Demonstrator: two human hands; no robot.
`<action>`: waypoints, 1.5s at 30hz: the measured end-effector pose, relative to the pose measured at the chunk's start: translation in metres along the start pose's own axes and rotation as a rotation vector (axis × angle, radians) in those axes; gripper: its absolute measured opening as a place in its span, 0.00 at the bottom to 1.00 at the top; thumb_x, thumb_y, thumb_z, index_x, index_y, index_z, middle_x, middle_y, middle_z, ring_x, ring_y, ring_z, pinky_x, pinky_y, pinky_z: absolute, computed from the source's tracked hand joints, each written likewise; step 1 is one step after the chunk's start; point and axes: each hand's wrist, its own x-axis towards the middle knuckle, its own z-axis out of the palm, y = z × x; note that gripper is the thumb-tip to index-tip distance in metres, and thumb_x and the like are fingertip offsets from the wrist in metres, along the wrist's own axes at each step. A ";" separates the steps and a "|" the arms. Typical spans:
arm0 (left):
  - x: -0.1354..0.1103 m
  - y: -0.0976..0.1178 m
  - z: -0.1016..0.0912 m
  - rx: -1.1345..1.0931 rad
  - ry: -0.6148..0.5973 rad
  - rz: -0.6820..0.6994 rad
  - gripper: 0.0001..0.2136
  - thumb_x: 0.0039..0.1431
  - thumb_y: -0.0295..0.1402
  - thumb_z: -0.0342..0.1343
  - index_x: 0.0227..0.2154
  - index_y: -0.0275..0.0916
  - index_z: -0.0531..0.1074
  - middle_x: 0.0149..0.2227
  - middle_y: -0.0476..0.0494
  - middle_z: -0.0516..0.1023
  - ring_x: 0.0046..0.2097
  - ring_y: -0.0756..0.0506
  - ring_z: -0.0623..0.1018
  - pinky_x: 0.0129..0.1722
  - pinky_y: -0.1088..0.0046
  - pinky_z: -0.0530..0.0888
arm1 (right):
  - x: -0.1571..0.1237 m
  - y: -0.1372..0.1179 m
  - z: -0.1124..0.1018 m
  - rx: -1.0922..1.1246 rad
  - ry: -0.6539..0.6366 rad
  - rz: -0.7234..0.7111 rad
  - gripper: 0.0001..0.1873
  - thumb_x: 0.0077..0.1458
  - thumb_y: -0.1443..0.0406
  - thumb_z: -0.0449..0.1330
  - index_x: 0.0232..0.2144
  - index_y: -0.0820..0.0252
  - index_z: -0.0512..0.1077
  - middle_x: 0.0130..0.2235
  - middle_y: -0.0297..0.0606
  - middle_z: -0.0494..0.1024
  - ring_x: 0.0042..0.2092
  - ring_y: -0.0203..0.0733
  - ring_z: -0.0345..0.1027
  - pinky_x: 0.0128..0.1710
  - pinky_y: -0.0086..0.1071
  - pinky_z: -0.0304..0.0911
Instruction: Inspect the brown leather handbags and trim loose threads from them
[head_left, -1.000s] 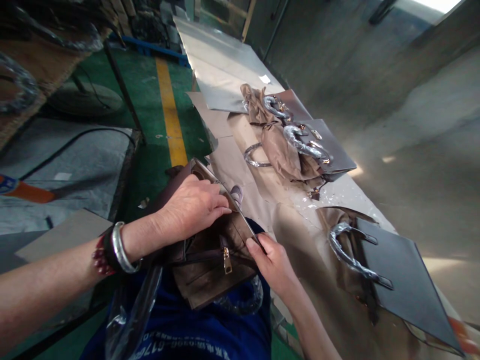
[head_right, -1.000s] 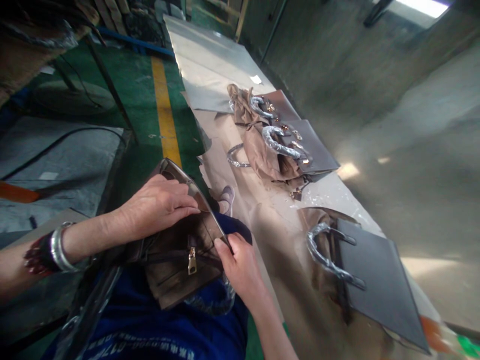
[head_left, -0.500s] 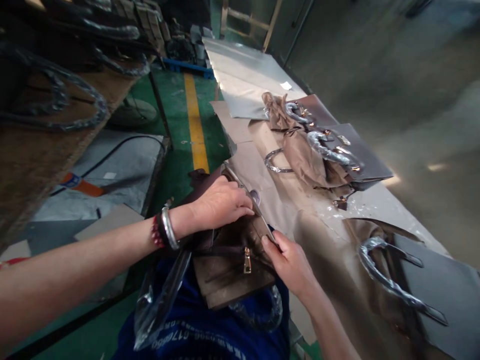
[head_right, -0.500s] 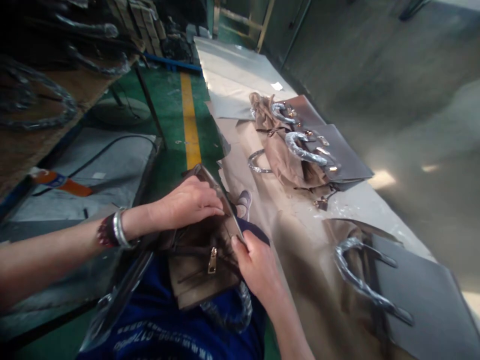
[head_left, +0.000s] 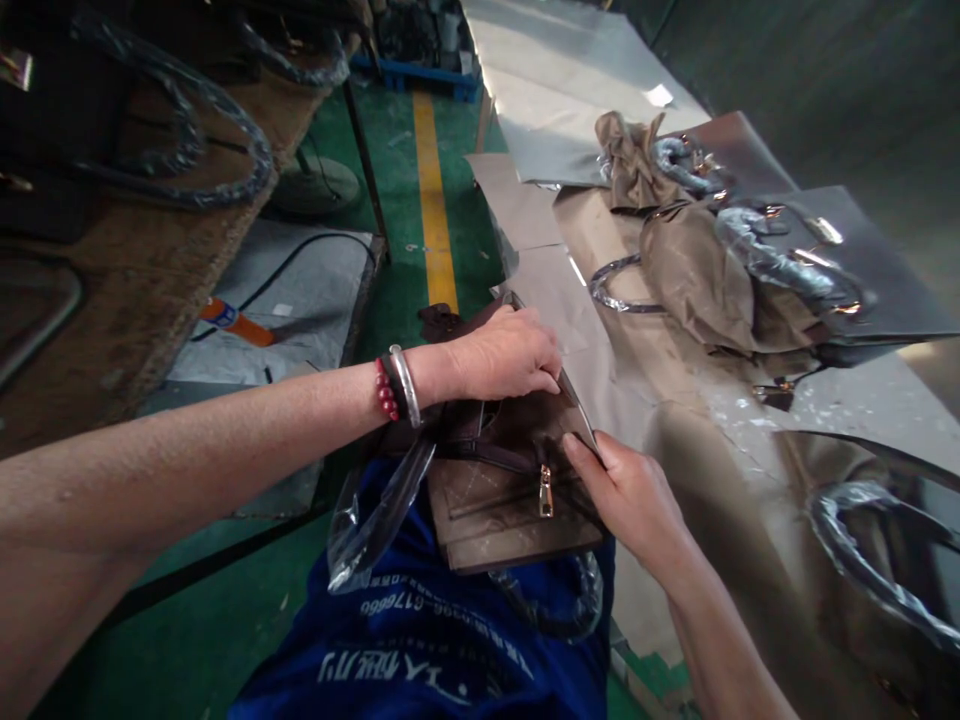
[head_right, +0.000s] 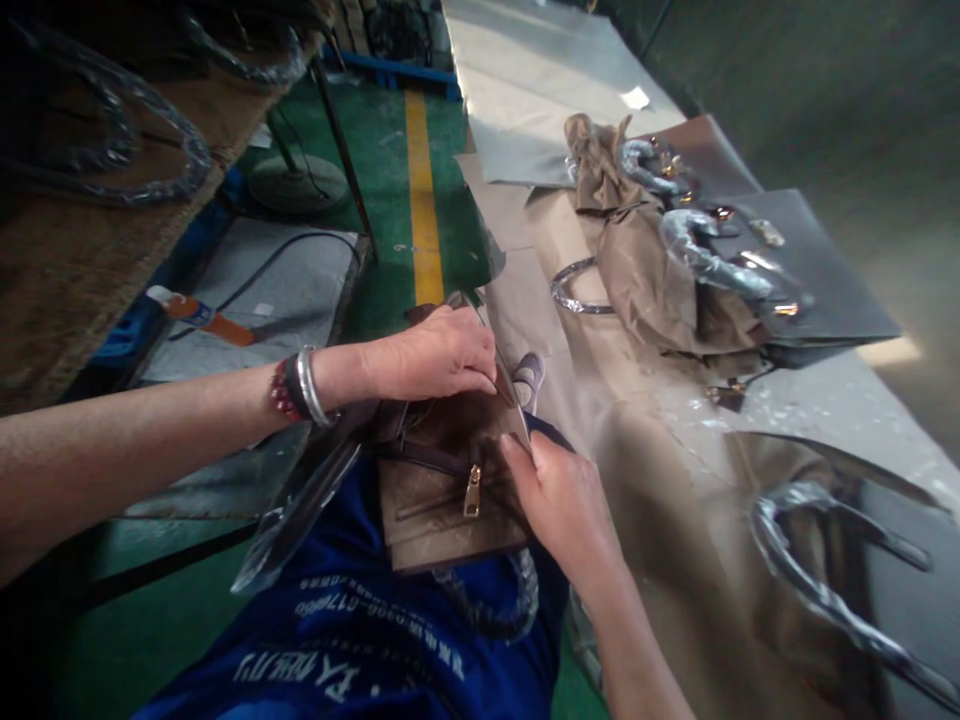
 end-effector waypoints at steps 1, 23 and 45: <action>0.001 -0.001 0.000 0.001 -0.014 -0.010 0.08 0.58 0.37 0.54 0.32 0.43 0.77 0.36 0.49 0.77 0.44 0.43 0.69 0.42 0.67 0.59 | 0.000 0.001 0.000 0.014 -0.006 0.006 0.24 0.58 0.49 0.44 0.19 0.56 0.57 0.18 0.30 0.60 0.22 0.35 0.55 0.22 0.28 0.47; -0.006 0.019 0.006 -0.116 0.056 -0.086 0.08 0.58 0.33 0.54 0.28 0.39 0.76 0.29 0.47 0.77 0.36 0.46 0.71 0.41 0.67 0.62 | -0.014 -0.003 -0.012 0.129 -0.106 0.094 0.16 0.60 0.56 0.46 0.42 0.59 0.65 0.31 0.38 0.76 0.34 0.44 0.70 0.29 0.29 0.53; -0.014 0.011 -0.017 0.176 0.120 0.000 0.07 0.57 0.33 0.55 0.26 0.39 0.73 0.35 0.46 0.73 0.42 0.43 0.67 0.40 0.63 0.58 | 0.009 -0.015 0.004 0.455 0.056 -0.033 0.13 0.59 0.61 0.50 0.43 0.57 0.69 0.36 0.36 0.76 0.39 0.41 0.69 0.37 0.29 0.60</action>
